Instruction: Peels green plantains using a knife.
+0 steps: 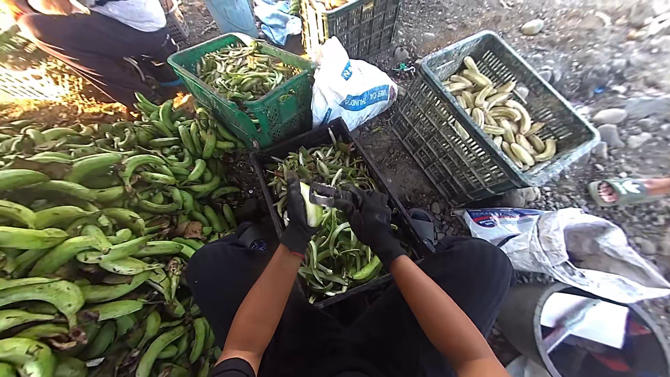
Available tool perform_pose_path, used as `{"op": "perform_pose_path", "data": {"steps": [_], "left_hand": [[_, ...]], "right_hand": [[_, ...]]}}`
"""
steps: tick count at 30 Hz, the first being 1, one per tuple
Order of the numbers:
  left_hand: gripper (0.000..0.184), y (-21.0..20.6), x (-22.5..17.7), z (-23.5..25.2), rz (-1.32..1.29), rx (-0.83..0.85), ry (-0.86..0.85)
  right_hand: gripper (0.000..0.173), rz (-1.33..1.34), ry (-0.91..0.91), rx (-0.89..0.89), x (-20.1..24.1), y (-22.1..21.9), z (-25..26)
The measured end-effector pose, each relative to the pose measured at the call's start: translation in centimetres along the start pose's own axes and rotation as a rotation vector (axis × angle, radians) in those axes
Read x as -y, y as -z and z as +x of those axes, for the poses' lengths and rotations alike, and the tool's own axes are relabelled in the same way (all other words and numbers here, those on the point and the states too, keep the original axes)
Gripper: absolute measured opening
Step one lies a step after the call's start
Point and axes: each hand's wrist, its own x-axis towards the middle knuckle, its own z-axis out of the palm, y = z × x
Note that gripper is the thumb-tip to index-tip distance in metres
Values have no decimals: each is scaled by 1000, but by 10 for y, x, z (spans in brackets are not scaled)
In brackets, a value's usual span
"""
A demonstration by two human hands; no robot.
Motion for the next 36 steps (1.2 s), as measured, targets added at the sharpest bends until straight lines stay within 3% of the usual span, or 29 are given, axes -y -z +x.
{"op": "perform_pose_path", "data": {"steps": [4, 7, 13, 19, 23, 25, 28, 30, 32, 36], "left_hand": [[54, 5, 1, 6, -360, -214, 140], [48, 2, -5, 5, -394, -256, 193], [51, -9, -14, -9, 26, -97, 41], [60, 3, -14, -11, 360, -37, -63], [61, -10, -17, -14, 731, 205, -198], [59, -14, -12, -19, 893, 323, -224], [55, -14, -8, -13, 620, 268, -118], [61, -12, -13, -3, 212, 180, 0], [63, 2, -17, 3, -35, 176, 143], [40, 14, -22, -2, -158, 131, 189]], "right_hand": [[73, -83, 298, -228, 0, -23, -10], [73, -89, 343, -267, -4, -21, -7], [71, -28, 7, 25, 5, 2, -6], [77, -166, 179, -165, -4, -6, -6], [62, 63, -43, 69, 1, 12, 6], [63, 190, -100, 138, -7, 20, 11], [66, 164, -99, 55, -11, 20, 12], [62, 80, 12, 29, -10, 19, 9], [66, -55, 198, -20, -14, 11, 2], [76, -85, 520, -251, -19, -5, -2]]}}
